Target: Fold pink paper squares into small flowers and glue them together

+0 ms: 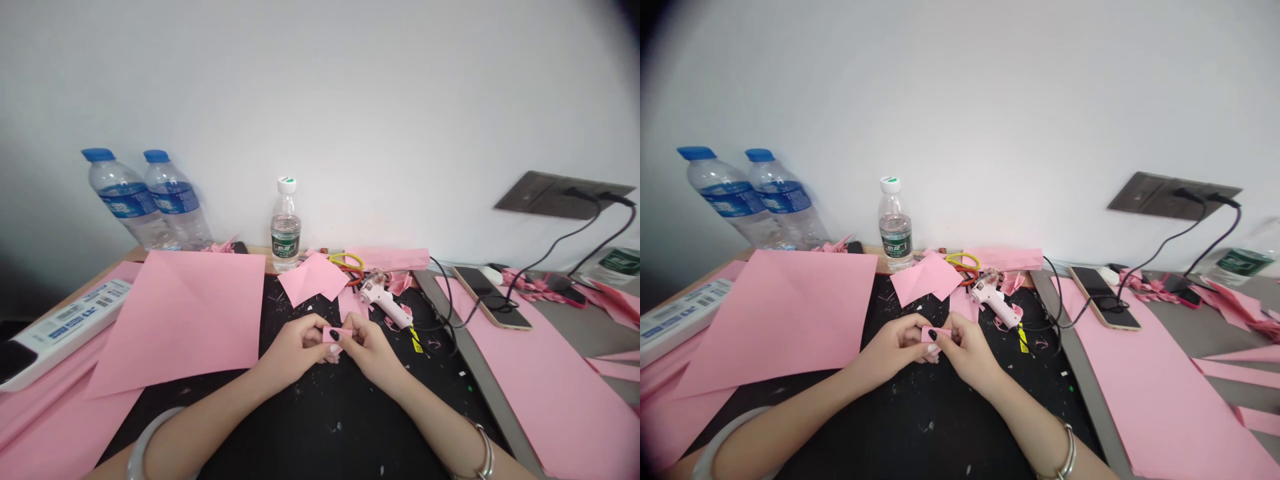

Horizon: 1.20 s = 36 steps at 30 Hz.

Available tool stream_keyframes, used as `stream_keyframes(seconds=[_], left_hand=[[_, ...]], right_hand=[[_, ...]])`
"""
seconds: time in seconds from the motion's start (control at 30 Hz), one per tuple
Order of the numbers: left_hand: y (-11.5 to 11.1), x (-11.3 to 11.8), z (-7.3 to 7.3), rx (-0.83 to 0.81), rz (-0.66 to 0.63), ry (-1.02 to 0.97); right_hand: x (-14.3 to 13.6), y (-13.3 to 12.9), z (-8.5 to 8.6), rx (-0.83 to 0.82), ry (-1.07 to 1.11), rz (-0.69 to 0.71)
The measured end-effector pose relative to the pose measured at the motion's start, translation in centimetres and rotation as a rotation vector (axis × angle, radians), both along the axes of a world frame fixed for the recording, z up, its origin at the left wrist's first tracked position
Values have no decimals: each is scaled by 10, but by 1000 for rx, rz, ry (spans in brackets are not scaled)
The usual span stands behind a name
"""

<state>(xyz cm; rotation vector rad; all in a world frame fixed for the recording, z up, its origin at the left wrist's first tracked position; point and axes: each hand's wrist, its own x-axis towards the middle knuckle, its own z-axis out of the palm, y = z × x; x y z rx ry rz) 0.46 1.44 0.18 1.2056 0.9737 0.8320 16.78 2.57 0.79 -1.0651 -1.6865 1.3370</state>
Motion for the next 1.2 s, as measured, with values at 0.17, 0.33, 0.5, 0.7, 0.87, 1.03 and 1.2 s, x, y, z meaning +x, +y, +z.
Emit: stream_keyframes(seconds=[0.17, 0.33, 0.5, 0.7, 0.87, 1.03, 1.2], left_hand=[[2, -2, 0, -20, 65, 34], [5, -2, 2, -57, 116, 33], [4, 0, 5, -62, 117, 25], [1, 0, 4, -58, 102, 17], [-1, -1, 1, -19, 39, 8], [-2, -1, 3, -16, 10, 12], [-4, -1, 4, -10, 6, -8]], right_hand=[[1, 3, -6, 34, 21, -83], [4, 6, -8, 166, 26, -186], [4, 6, -7, 163, 72, -183], [4, 6, -6, 208, 97, -143], [3, 6, -4, 170, 67, -103], [3, 3, -1, 198, 47, -122], [5, 0, 0, 435, -68, -137]])
